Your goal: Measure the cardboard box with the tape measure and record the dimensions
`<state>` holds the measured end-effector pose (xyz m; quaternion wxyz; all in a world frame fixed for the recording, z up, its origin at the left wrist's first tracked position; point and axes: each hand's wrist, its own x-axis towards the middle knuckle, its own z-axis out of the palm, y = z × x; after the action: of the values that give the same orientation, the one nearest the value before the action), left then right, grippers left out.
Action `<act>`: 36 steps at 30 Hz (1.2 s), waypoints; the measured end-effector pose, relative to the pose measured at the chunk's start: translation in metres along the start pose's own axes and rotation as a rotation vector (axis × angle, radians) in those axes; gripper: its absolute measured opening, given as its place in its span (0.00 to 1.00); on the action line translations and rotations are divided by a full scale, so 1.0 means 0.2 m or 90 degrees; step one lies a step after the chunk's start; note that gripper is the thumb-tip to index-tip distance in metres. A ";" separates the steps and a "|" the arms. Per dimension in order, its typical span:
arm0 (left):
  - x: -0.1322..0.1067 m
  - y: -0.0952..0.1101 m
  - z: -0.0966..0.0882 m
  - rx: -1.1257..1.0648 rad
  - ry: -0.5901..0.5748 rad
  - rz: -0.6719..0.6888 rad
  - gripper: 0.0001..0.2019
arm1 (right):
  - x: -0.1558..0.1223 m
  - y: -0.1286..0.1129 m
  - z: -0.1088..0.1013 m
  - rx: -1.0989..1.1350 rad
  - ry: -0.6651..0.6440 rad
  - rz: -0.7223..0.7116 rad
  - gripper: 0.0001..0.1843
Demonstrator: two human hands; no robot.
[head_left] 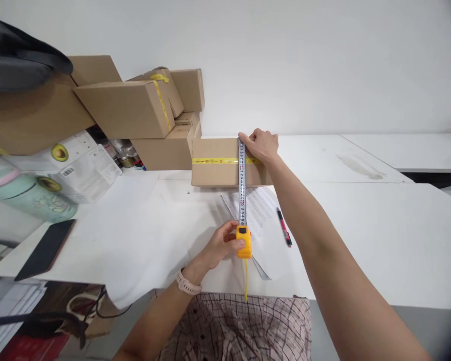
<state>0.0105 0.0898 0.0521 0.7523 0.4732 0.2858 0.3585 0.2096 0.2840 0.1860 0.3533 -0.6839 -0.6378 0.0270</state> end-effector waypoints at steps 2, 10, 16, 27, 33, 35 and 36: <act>0.00 0.00 0.00 0.018 0.017 0.002 0.26 | 0.00 0.00 0.01 -0.002 0.006 0.007 0.24; 0.01 -0.05 -0.02 0.116 0.018 0.004 0.27 | 0.00 0.01 0.04 0.010 0.029 -0.011 0.24; -0.04 -0.02 0.02 0.099 0.046 -0.006 0.28 | -0.01 0.01 0.05 0.002 0.056 -0.020 0.29; -0.40 -0.10 -0.02 -0.016 0.057 0.053 0.34 | -0.27 -0.01 0.06 -0.062 0.122 -0.050 0.31; -0.60 -0.13 -0.04 0.108 -0.028 -0.051 0.32 | -0.75 0.03 -0.01 0.052 0.036 0.000 0.32; -0.64 -0.12 -0.03 0.178 -0.066 -0.086 0.31 | -0.91 0.06 -0.09 0.186 0.023 0.008 0.33; -0.66 -0.12 -0.02 0.208 -0.086 -0.098 0.31 | -0.98 0.07 -0.13 0.249 0.040 0.020 0.33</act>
<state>-0.0627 -0.0223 0.0405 0.7078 0.5891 0.3244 0.2162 0.1979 0.0991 0.1177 0.4985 -0.6126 -0.5985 0.1344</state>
